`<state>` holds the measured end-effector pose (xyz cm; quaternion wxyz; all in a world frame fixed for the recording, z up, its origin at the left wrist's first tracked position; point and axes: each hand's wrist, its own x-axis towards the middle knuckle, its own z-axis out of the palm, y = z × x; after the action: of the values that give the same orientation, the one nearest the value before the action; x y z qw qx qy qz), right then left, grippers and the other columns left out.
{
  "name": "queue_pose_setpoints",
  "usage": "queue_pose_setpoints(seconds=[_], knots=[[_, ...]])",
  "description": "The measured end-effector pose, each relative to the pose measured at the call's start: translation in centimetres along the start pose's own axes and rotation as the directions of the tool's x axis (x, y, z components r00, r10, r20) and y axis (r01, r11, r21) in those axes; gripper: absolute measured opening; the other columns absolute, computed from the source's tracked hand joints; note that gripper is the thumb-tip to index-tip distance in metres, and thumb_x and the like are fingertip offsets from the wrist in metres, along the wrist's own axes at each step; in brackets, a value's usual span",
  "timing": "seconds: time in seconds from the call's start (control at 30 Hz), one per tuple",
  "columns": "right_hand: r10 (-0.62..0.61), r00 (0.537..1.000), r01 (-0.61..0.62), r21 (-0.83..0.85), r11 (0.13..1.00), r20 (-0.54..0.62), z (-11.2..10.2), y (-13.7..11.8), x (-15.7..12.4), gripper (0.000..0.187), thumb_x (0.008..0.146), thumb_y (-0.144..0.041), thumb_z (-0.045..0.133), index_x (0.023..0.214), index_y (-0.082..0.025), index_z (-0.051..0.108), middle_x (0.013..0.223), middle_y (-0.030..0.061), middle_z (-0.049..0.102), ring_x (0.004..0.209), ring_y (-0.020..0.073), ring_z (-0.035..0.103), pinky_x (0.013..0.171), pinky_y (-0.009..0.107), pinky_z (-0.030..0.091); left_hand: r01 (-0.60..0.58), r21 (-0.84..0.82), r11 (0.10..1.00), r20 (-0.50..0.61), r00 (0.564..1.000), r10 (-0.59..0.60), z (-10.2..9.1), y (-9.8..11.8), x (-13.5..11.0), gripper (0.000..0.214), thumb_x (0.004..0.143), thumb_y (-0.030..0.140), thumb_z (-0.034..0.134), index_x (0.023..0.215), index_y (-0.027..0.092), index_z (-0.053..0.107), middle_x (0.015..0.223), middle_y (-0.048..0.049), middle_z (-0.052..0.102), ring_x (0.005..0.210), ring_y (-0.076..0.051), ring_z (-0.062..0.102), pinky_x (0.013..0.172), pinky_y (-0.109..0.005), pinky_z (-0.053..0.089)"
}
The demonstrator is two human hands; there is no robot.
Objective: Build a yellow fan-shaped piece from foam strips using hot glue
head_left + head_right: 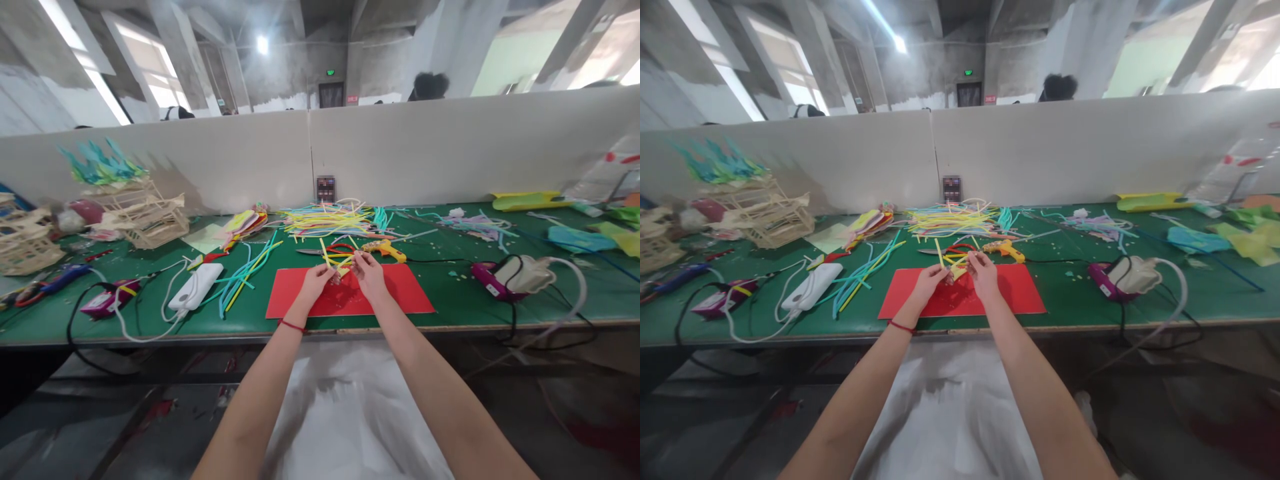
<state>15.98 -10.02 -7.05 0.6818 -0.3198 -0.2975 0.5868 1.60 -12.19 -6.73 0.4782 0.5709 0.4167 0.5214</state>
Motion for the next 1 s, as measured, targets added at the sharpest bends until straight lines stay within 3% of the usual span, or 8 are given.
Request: queue_pose_setpoints(seconds=[0.23,0.43,0.57,0.67,0.87,1.0], knots=[[-0.129,0.985,0.112,-0.147,0.983,-0.117,-0.2,0.6,0.5,0.036,0.046,-0.045,0.081,0.067,-0.02,0.065,0.064,-0.0023,0.064,0.06,0.012,0.056,0.059,0.027,0.049,-0.014,0.042,0.999,0.007,1.0,0.014,0.0,-0.1,0.0,0.038,0.067,0.053,0.064,0.058,0.016,0.06,0.055,-0.0019,0.06,0.057,-0.014,0.056,0.064,-0.028,0.046],[-0.059,0.989,0.046,-0.092,0.995,-0.137,-0.2,0.4,0.3,0.041,0.048,-0.052,0.079,0.07,-0.02,0.067,0.062,-0.0015,0.063,0.058,0.012,0.056,0.056,0.026,0.048,-0.027,0.07,0.997,-0.002,1.0,0.028,0.0,-0.1,0.0,0.038,0.069,0.053,0.062,0.057,0.016,0.059,0.054,-0.0016,0.06,0.057,-0.014,0.056,0.064,-0.027,0.046],[0.007,1.0,-0.003,-0.185,0.983,0.022,0.3,0.5,-0.2,0.04,0.05,-0.054,0.077,0.069,-0.02,0.067,0.063,-0.0007,0.064,0.059,0.0127,0.057,0.055,0.025,0.048,-0.027,0.068,0.997,-0.015,1.0,0.028,-0.1,-0.2,0.1,0.038,0.069,0.052,0.063,0.058,0.017,0.059,0.054,-0.0012,0.06,0.056,-0.014,0.056,0.063,-0.027,0.046],[0.008,0.989,0.038,-0.311,0.95,0.147,0.4,0.7,-0.5,0.038,0.051,-0.054,0.078,0.065,-0.02,0.067,0.061,-0.0006,0.064,0.057,0.0136,0.056,0.057,0.027,0.049,-0.021,0.063,0.998,-0.015,1.0,0.022,0.0,-0.3,0.2,0.036,0.068,0.051,0.065,0.061,0.016,0.059,0.057,-0.0014,0.061,0.058,-0.015,0.058,0.064,-0.028,0.047],[-0.04,0.987,0.093,-0.359,0.929,0.153,0.2,1.0,-0.3,0.041,0.053,-0.061,0.074,0.058,-0.022,0.063,0.056,-0.0017,0.06,0.056,0.014,0.055,0.058,0.027,0.049,-0.043,0.077,0.996,-0.128,0.99,0.053,-0.1,-0.4,0.4,0.028,0.066,0.044,0.068,0.074,0.017,0.063,0.075,-0.0027,0.067,0.07,-0.016,0.06,0.068,-0.027,0.048],[-0.014,0.983,0.085,-0.384,0.92,0.186,0.4,1.0,-0.5,0.04,0.055,-0.059,0.074,0.063,-0.021,0.063,0.058,-0.0011,0.062,0.057,0.0147,0.057,0.057,0.028,0.05,-0.052,0.112,0.992,-0.182,0.981,0.072,-0.6,-0.8,0.6,0.024,0.065,0.039,0.068,0.069,0.016,0.062,0.069,-0.0008,0.063,0.067,-0.014,0.056,0.066,-0.025,0.045]])
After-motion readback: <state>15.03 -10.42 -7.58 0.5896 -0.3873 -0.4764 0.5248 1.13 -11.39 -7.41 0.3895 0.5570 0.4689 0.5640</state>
